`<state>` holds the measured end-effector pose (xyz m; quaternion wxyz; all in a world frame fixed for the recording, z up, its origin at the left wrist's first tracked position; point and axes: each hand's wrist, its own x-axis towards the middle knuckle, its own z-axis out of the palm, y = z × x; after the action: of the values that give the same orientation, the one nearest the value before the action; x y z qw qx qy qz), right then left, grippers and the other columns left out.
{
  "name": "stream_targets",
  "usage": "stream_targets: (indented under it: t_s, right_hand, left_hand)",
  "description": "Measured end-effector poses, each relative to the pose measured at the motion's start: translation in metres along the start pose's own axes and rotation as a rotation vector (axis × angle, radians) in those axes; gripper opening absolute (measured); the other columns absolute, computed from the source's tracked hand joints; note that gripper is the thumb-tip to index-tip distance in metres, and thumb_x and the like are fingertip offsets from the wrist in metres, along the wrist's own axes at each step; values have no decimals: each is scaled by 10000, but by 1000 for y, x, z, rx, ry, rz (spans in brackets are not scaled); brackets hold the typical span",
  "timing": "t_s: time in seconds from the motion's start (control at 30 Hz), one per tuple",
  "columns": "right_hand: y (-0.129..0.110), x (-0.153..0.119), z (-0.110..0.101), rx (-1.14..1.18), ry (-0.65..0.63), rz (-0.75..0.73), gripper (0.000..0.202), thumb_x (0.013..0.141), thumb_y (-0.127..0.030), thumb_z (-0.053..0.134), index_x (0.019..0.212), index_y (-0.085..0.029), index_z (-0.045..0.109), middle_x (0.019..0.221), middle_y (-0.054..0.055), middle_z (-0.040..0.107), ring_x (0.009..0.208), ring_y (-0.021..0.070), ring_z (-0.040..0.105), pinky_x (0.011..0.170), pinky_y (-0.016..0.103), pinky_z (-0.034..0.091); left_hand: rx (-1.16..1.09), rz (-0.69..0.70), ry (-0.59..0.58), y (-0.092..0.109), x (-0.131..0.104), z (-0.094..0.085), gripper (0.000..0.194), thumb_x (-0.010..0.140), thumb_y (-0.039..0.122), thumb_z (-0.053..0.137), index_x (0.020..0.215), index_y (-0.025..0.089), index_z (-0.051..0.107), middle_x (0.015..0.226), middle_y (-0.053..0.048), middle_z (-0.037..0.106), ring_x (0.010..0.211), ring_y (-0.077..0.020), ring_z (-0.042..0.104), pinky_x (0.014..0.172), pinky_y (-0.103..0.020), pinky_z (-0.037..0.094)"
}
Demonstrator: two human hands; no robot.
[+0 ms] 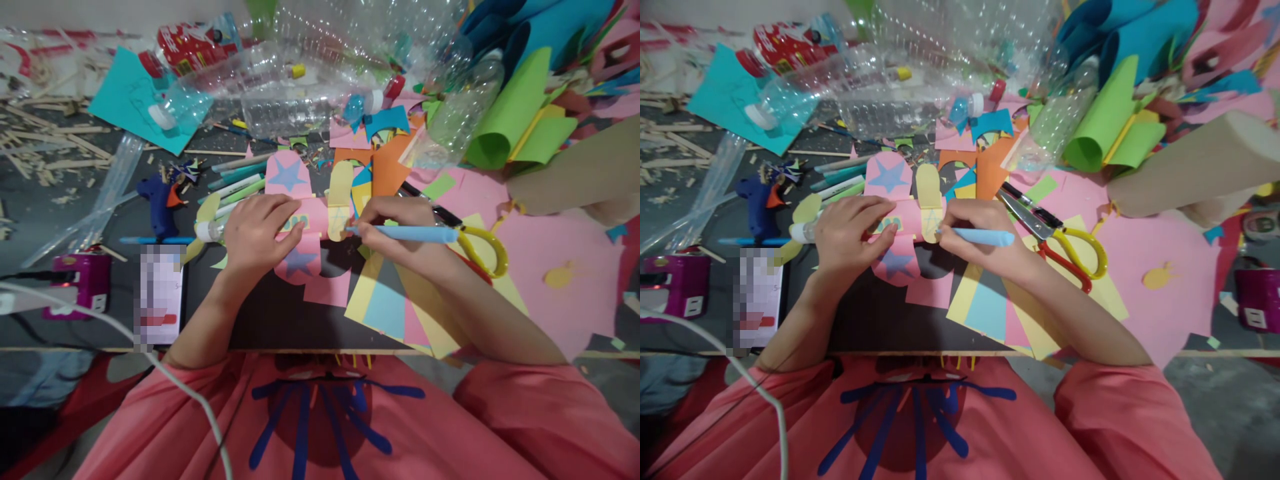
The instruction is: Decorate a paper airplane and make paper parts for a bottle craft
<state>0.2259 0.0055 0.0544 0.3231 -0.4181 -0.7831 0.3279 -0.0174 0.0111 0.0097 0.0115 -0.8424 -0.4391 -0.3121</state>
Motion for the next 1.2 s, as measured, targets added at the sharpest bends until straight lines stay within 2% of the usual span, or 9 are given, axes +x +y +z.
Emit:
stream_targets:
  t_s: [0.1,0.27,0.5,0.8,0.97,1.2]
  right_hand:
    - [-1,0,-2,12,59,-20,184,917,-302,594,752,-230,630,698,13,678,616,146,608,539,274,443]
    - [3,2,5,7,51,-90,219,928,-358,594,795,-210,685,746,25,714,652,145,629,582,269,464]
    - [6,2,8,24,3,-15,252,934,-420,583,813,-227,691,774,36,712,704,168,636,628,293,467]
    - [4,3,4,-6,-27,-28,173,884,-282,598,731,-226,657,696,7,675,615,144,582,567,283,411]
    - [2,4,1,-22,-68,18,178,849,-229,595,673,-242,612,664,4,662,583,160,579,554,295,415]
    - [3,4,2,-41,-51,0,208,792,-175,582,603,-237,519,616,-6,611,537,142,529,525,283,386]
  left_hand:
    - [26,0,-13,0,1,0,242,941,362,554,1035,207,715,977,-56,770,900,-215,698,781,-342,489]
    - [66,-25,-44,2,2,-2,267,945,381,528,1028,220,725,967,-53,774,913,-219,702,796,-346,502]
    - [37,-107,-124,3,2,-2,287,939,405,511,1038,247,729,997,-63,765,942,-245,689,826,-388,502]
    - [18,-120,-144,3,2,-3,287,939,407,511,1046,243,720,1014,-73,756,958,-251,678,832,-393,492]
    - [13,-101,-119,3,1,-3,295,944,409,506,1043,234,722,999,-74,756,946,-246,676,826,-384,486]
    - [59,-85,-113,2,2,-3,303,947,416,495,1041,243,725,990,-63,766,932,-239,688,809,-377,503]
